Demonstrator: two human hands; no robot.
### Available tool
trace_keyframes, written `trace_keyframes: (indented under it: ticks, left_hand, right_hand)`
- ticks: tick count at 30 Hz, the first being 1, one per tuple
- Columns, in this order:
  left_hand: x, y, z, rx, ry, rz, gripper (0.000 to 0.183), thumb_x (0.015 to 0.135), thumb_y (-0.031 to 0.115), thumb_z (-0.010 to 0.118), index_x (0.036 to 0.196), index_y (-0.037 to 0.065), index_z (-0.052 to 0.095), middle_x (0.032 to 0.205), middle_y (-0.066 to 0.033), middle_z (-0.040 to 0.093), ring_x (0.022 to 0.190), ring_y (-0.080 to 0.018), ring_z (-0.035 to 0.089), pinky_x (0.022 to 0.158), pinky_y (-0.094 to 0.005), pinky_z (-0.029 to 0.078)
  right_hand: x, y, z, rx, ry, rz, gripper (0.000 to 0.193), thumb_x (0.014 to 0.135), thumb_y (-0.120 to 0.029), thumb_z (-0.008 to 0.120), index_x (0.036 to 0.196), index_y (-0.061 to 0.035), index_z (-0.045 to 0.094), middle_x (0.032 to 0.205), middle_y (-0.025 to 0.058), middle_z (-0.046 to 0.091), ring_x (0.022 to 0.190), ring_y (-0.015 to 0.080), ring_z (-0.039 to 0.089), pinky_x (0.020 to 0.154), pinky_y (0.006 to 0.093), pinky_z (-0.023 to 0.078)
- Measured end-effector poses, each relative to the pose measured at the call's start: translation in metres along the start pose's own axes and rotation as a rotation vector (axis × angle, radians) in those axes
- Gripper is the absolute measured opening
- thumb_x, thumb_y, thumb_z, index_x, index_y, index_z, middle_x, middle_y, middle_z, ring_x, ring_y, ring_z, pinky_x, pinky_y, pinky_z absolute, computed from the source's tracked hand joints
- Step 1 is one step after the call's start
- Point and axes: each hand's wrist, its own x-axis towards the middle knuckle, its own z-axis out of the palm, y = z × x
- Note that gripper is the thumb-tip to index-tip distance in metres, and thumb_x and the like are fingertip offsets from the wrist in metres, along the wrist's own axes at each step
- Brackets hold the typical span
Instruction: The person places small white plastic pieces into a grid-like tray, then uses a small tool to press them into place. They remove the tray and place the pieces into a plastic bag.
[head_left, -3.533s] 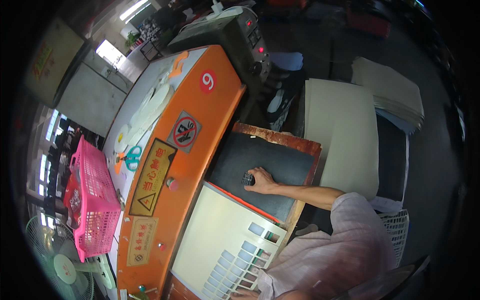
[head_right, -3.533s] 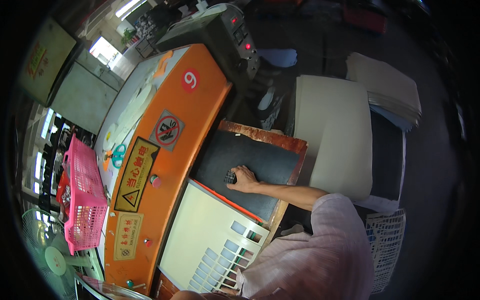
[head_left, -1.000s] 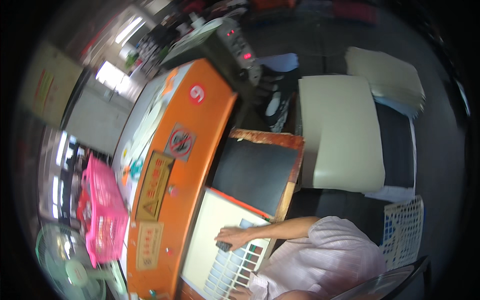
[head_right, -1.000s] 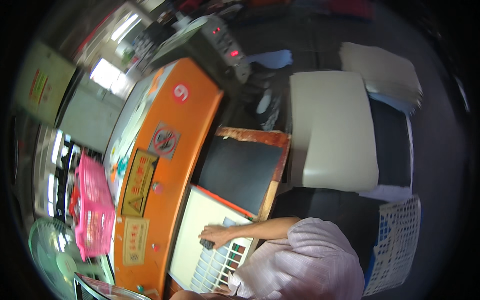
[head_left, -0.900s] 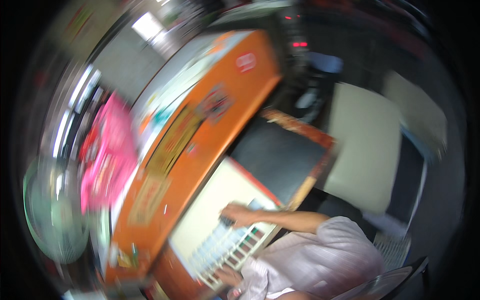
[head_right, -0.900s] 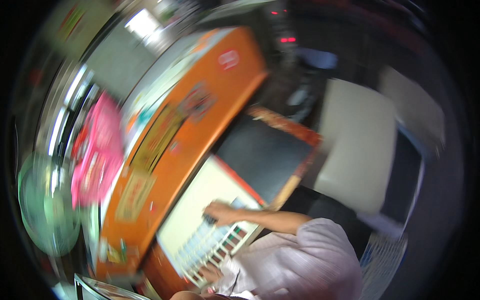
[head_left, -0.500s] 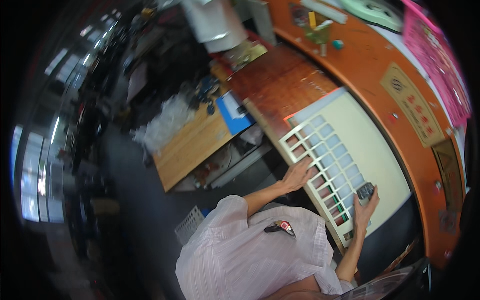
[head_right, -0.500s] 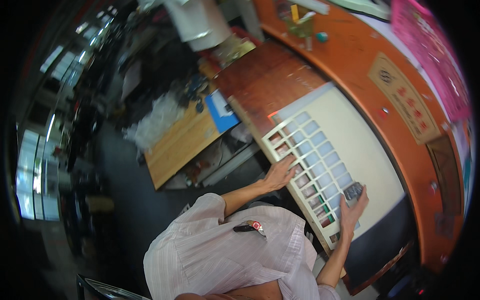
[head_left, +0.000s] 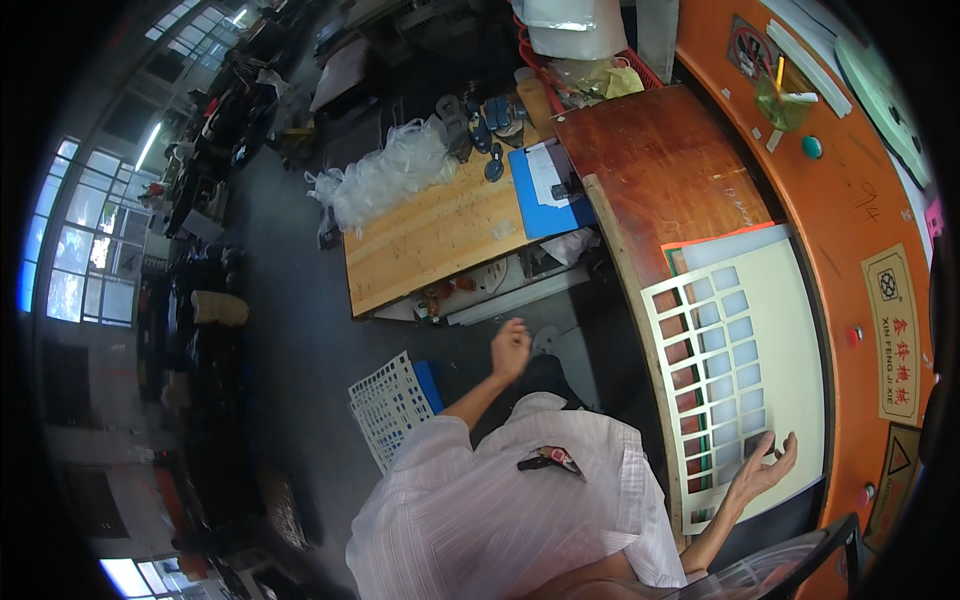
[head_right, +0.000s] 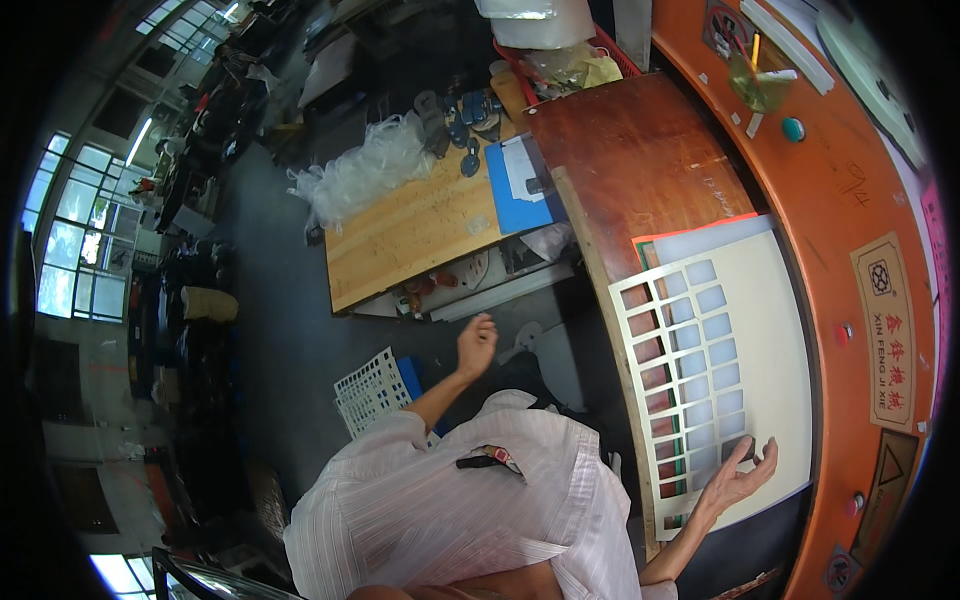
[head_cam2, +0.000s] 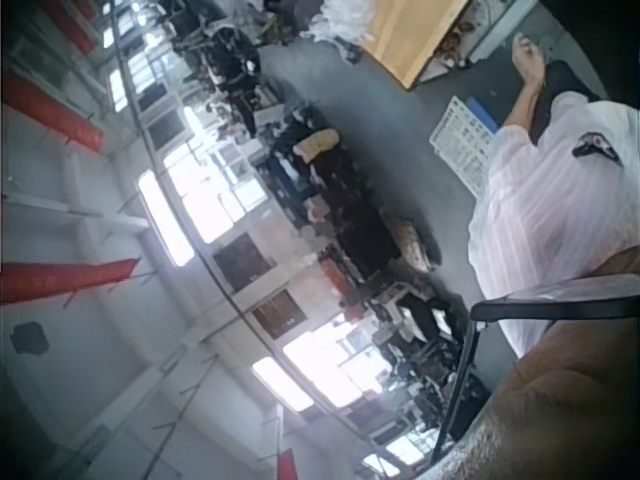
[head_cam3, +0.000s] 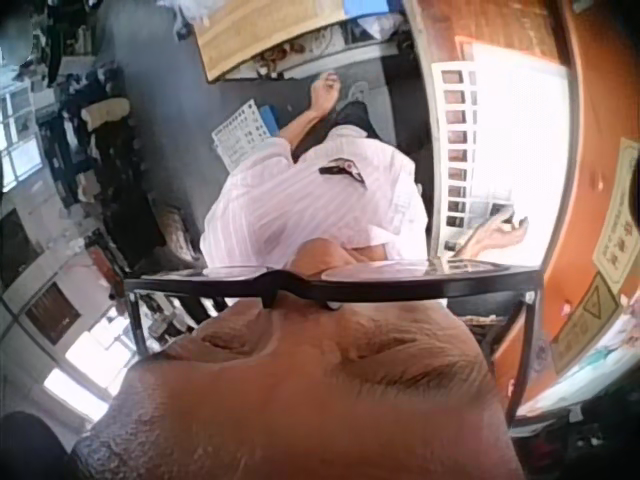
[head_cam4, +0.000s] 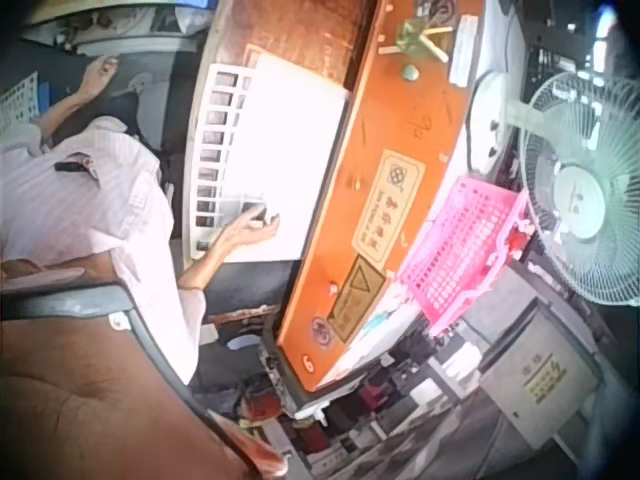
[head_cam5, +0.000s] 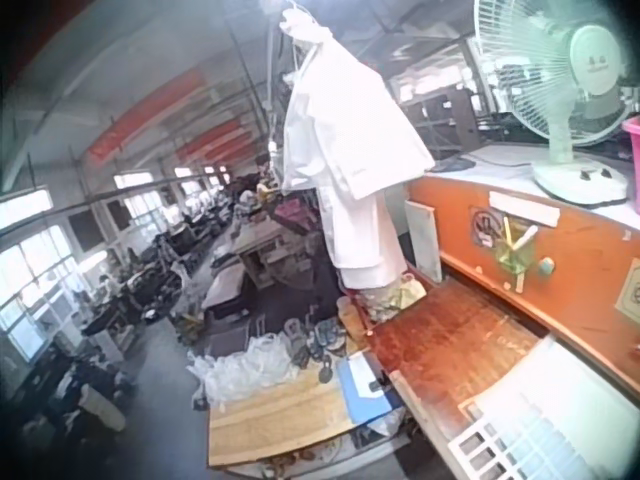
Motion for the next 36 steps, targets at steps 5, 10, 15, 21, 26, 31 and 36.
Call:
trace_keyframes:
  ticks: [5, 10, 15, 21, 26, 31, 36]
  left_hand:
    - [0.138, -0.093, -0.074, 0.172, 0.348, 0.033, 0.037, 0.094, 0.024, 0.062, 0.121, -0.001, 0.068, 0.095, -0.0229, 0.073, 0.09, -0.0358, 0.074, 0.083, -0.0413, 0.057]
    - [0.355, -0.111, -0.162, 0.307, 0.327, 0.081, 0.053, 0.092, 0.026, 0.067, 0.138, 0.0, 0.057, 0.128, -0.0254, 0.064, 0.121, -0.0424, 0.06, 0.105, -0.0464, 0.047]
    - [0.515, -0.091, -0.199, 0.438, 0.316, 0.25, 0.066, 0.089, 0.028, 0.07, 0.146, 0.001, 0.05, 0.138, -0.0215, 0.058, 0.132, -0.042, 0.048, 0.112, -0.048, 0.04]
    - [0.592, -0.093, -0.192, 0.685, -0.07, 0.269, 0.076, 0.082, 0.031, 0.073, 0.148, 0.003, 0.049, 0.138, -0.0202, 0.059, 0.136, -0.0375, 0.046, 0.115, -0.0446, 0.036]
    - [0.622, -0.122, -0.215, 0.723, -0.041, 0.234, 0.05, 0.082, 0.022, 0.074, 0.126, -0.001, 0.067, 0.109, -0.0197, 0.074, 0.098, -0.0375, 0.069, 0.091, -0.0433, 0.054]
    - [0.608, -0.079, -0.273, 0.181, 0.011, 0.401, 0.032, 0.088, 0.007, 0.067, 0.118, -0.003, 0.07, 0.1, -0.0187, 0.076, 0.085, -0.0285, 0.072, 0.08, -0.0364, 0.055]
    - [0.559, 0.026, -0.317, -0.066, -0.256, 0.23, 0.027, 0.091, 0.002, 0.062, 0.116, -0.002, 0.072, 0.094, -0.0062, 0.074, 0.084, -0.0104, 0.066, 0.075, -0.0277, 0.053]
  right_hand:
    - [-0.02, -0.095, 0.073, 0.072, -0.006, -0.304, 0.035, 0.098, -0.004, 0.066, 0.131, 0.0041, 0.06, 0.128, 0.0197, 0.062, 0.112, 0.0329, 0.061, 0.09, 0.0403, 0.05]
    - [-0.093, -0.202, 0.197, 0.319, -0.22, -0.079, 0.023, 0.097, 0.0, 0.064, 0.12, 0.0024, 0.065, 0.115, 0.0146, 0.066, 0.102, 0.0253, 0.064, 0.089, 0.0354, 0.052]
    - [-0.152, -0.311, 0.291, 0.445, -0.483, 0.084, 0.015, 0.095, -0.003, 0.066, 0.109, 0.0024, 0.068, 0.111, 0.012, 0.068, 0.094, 0.0191, 0.064, 0.084, 0.0309, 0.052]
    - [-0.164, -0.368, 0.326, 0.351, -0.619, 0.126, 0.011, 0.093, -0.003, 0.067, 0.101, 0.005, 0.069, 0.103, 0.0151, 0.069, 0.083, 0.0196, 0.065, 0.078, 0.0314, 0.053]
    - [-0.176, -0.383, 0.341, 0.34, -0.651, 0.196, 0.015, 0.095, -0.006, 0.069, 0.1, 0.0076, 0.07, 0.099, 0.0142, 0.07, 0.083, 0.0187, 0.065, 0.076, 0.0309, 0.053]
    - [-0.176, -0.391, 0.358, 0.353, -0.704, 0.125, 0.012, 0.093, -0.005, 0.069, 0.098, 0.0059, 0.07, 0.095, 0.0158, 0.07, 0.082, 0.0249, 0.067, 0.076, 0.0337, 0.053]
    - [-0.168, -0.399, 0.386, 0.526, -0.747, 0.104, 0.012, 0.092, -0.006, 0.069, 0.095, 0.0054, 0.069, 0.088, 0.0115, 0.068, 0.077, 0.0212, 0.062, 0.074, 0.0342, 0.052]
